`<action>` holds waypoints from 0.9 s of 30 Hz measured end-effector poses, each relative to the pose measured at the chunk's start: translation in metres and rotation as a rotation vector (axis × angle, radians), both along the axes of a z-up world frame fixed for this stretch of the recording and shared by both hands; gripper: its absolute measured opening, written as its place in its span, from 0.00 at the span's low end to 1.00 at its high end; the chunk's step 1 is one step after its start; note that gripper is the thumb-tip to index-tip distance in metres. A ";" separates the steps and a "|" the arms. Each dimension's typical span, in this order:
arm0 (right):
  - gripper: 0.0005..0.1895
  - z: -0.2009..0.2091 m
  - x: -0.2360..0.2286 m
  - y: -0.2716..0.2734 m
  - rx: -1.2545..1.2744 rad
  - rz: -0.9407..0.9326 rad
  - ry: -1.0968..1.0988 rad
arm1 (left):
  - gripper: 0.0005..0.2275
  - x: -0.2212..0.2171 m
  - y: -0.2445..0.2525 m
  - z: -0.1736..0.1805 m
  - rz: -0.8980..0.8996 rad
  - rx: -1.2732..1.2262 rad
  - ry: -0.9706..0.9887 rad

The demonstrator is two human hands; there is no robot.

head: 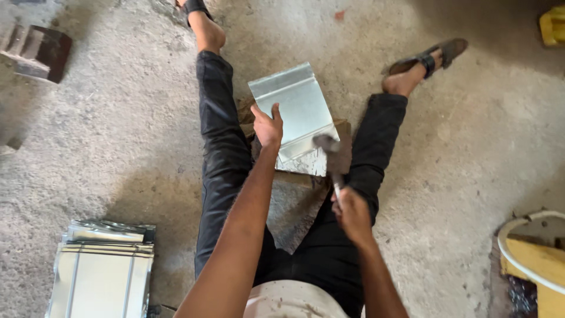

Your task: The person sits on the floor and repeatedly hammers a rectangular metal sheet placed on a wooden block. They hold the sheet with one hand and strike it with a hammer in the other, occasionally adjusting the sheet's position. The person then places the hammered sheet onto a stack of similar sheets.

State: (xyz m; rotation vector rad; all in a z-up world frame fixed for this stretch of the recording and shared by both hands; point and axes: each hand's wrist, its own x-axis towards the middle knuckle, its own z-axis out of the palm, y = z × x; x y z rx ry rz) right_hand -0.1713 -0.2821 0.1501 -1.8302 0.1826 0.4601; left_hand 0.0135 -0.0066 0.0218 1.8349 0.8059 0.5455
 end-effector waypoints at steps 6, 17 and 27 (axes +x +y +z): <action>0.31 0.133 0.005 -0.005 0.665 0.128 -0.857 | 0.25 -0.004 -0.002 -0.010 0.013 -0.010 -0.070; 0.21 -0.043 -0.019 0.010 0.138 -0.128 0.143 | 0.24 0.003 -0.001 -0.011 -0.003 0.026 -0.048; 0.31 0.101 0.016 -0.038 0.556 -0.169 -1.047 | 0.22 -0.004 0.008 -0.029 0.076 0.043 -0.102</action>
